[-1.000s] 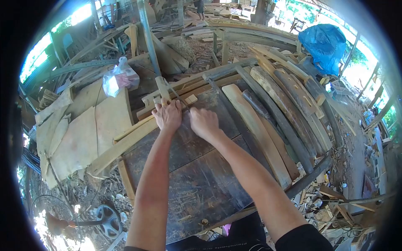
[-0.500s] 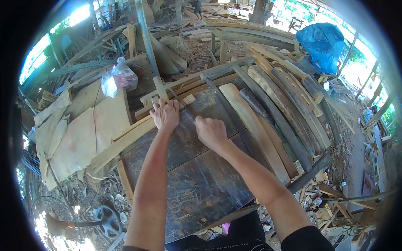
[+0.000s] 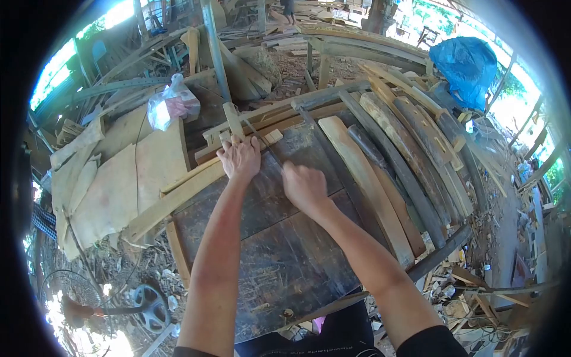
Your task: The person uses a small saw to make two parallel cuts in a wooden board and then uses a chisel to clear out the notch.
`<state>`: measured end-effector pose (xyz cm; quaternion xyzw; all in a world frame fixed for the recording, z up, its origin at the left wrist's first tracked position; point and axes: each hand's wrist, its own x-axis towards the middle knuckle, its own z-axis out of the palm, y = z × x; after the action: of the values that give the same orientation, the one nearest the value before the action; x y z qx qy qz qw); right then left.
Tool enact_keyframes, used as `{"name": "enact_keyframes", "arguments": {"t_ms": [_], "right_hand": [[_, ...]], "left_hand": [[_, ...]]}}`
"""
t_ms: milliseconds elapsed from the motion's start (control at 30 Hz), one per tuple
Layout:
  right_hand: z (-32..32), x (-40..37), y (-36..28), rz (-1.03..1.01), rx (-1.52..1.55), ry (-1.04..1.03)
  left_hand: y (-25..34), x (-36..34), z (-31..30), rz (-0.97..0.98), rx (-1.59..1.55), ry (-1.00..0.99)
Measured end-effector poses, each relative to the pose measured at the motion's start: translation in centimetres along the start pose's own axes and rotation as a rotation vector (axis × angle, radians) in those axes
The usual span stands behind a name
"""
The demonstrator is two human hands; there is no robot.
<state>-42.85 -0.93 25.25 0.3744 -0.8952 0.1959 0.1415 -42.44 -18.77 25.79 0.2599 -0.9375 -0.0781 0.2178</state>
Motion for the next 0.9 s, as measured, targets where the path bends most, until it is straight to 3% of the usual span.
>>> {"name": "enact_keyframes", "arguments": {"t_ms": [100, 200, 367, 600, 767, 900], "right_hand": [[2.7, 4.2, -0.4, -0.063, 0.014, 0.165], [2.4, 4.5, -1.1, 0.020, 0.021, 0.137], [-0.3, -0.6, -0.8, 0.031, 0.010, 0.039], [3.2, 5.4, -1.3, -0.015, 0.002, 0.224], [-0.2, 0.0, -1.1, 0.024, -0.016, 0.059], [2.3, 3.0, -0.3, 0.002, -0.041, 0.109]], "left_hand": [[0.0, 0.0, 0.1, -0.012, 0.005, 0.009], [0.2, -0.1, 0.4, -0.009, 0.031, 0.131], [0.0, 0.0, 0.4, -0.007, -0.017, 0.073], [-0.3, 0.1, 0.2, 0.000, -0.072, 0.063], [-0.2, -0.3, 0.6, 0.011, -0.087, 0.157], [-0.3, -0.4, 0.5, 0.033, -0.102, 0.190]]}}
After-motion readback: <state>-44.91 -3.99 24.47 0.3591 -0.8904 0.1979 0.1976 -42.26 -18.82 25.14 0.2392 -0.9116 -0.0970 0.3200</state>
